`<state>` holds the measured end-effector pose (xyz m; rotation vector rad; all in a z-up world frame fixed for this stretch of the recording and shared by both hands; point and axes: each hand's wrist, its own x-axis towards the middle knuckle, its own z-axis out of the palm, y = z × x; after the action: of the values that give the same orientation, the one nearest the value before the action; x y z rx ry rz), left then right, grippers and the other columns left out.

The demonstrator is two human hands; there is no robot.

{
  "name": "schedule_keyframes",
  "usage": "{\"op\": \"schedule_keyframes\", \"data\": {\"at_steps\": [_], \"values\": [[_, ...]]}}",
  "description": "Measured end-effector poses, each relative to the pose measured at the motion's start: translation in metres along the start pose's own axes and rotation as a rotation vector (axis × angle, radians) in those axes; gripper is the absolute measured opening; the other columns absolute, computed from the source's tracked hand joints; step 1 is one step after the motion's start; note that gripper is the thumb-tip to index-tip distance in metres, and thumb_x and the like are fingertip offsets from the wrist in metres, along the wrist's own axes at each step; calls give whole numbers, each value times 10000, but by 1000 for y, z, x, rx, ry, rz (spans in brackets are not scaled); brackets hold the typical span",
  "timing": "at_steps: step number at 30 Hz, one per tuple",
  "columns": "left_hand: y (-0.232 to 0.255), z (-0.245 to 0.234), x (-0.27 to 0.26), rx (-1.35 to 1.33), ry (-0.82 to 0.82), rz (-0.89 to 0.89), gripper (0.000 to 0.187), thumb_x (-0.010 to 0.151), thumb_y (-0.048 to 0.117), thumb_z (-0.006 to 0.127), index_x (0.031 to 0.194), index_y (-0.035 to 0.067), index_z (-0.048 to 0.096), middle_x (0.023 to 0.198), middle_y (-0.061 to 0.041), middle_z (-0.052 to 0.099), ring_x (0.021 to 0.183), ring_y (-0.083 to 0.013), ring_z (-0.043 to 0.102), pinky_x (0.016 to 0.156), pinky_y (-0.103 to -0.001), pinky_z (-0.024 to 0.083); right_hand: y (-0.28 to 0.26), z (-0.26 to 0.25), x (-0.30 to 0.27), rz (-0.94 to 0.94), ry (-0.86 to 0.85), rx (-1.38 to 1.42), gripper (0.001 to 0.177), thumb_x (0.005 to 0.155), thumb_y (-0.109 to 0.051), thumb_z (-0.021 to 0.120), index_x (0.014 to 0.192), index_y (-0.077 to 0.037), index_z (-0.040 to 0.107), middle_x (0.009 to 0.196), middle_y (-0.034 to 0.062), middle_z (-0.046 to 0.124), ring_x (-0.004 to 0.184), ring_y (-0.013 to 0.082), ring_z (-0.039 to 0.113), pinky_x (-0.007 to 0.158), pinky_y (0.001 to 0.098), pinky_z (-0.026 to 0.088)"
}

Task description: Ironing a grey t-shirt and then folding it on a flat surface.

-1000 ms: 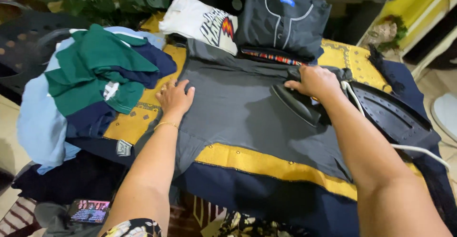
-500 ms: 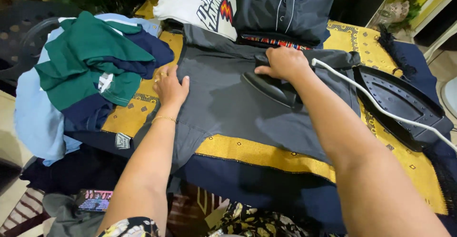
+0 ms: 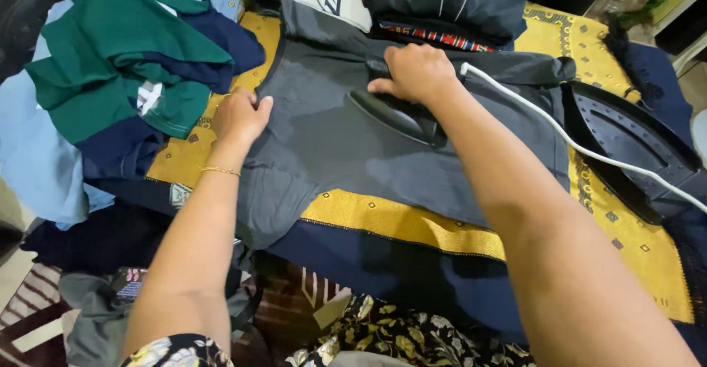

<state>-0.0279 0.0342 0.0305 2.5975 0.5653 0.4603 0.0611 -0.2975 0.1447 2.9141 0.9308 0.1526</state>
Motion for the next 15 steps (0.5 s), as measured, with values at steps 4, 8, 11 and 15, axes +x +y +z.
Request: {"op": "schedule_keyframes", "data": {"at_steps": [4,8,11,15], "values": [[-12,21,-3,56,163,115,278,920,366,710,957,91,689,948,-197,719,926,-432,675,764,-555,516,-8,3,22,58,52,40,729,834,-718,676,1091,-36,671,994,200,733,983,402,708,816,534,561],[-20,30,4,-91,180,110,260,1026,311,659,1103,77,579,939,-180,708,921,-430,668,779,-566,492,-14,-5,17,-12,-29,46,719,836,-724,673,1091,-52,673,1013,214,721,995,423,690,830,540,549],[-17,19,4,-184,145,98,332,974,248,670,1216,79,519,907,-170,707,906,-425,671,784,-562,488,-25,-10,15,-103,-67,41,723,837,-734,668,1100,-61,673,1003,219,721,995,431,684,843,538,543],[-15,5,4,-201,118,179,525,909,138,681,1403,136,504,872,-155,713,880,-412,672,785,-544,491,-36,-6,24,-105,-17,35,726,856,-738,667,1089,-50,674,997,210,728,994,421,693,838,528,554]]}}
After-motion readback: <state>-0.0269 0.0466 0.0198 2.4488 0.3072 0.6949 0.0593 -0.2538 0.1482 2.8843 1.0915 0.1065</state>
